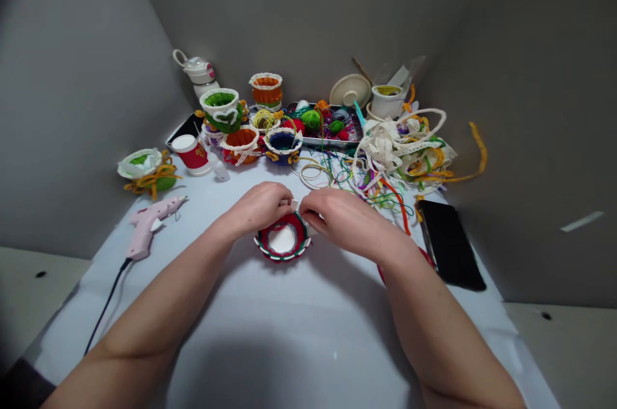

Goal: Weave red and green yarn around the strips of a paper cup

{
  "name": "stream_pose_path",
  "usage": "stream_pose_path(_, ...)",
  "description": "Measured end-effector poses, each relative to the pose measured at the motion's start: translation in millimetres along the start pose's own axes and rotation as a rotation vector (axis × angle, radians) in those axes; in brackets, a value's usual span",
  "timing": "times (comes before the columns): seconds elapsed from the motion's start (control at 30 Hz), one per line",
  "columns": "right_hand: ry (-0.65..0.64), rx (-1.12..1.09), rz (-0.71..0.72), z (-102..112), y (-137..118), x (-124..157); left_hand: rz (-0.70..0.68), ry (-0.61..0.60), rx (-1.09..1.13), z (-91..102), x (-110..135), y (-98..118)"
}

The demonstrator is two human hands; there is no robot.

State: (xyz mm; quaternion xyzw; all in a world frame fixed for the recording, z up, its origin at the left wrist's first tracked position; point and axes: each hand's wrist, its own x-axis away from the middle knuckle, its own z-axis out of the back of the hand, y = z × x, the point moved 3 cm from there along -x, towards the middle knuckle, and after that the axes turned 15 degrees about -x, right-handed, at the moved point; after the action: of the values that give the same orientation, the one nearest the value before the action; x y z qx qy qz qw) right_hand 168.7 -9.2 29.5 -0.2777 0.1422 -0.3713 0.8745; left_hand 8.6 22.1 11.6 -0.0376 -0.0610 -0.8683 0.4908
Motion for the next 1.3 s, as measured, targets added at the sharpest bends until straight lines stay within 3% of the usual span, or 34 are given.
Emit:
stream_pose_path(0.13, 0.049, 0.023, 0.001, -1.2, -0.1, -2.4, 0.002, -0.008, 0.000, 0.5, 0.9, 0.6)
stream_pose_path(0.3, -0.056, -0.002, 0.013, -1.4, 3.9, 1.9, 0.023, -0.020, -0.008, -0.4, 1.0, -1.5)
stream_pose_path(0.5, -0.101, 0.041, -0.082, 7.2, 18.7, 7.7, 0.020, -0.008, 0.000, -3.9, -2.3, -5.7)
stream_pose_path(0.73, -0.291, -0.007, -0.208, -16.0, 27.6, -2.3, -0.017, -0.070, -0.002, 1.0, 4.5, -11.8)
stream_pose_path(0.87, -0.303, -0.034, -0.216, -22.9, 28.0, -7.3, -0.067, -0.153, 0.010, 4.6, 9.2, -13.3)
stream_pose_path(1.07, -0.316, -0.046, -0.227, -24.0, 30.3, -7.7, -0.207, -0.036, 0.146, -3.9, 2.7, 1.8)
stream_pose_path(1.3, -0.271, 0.000, -0.242, -17.5, 33.1, -6.7, -0.149, -0.020, 0.251, -14.6, -5.4, -2.0)
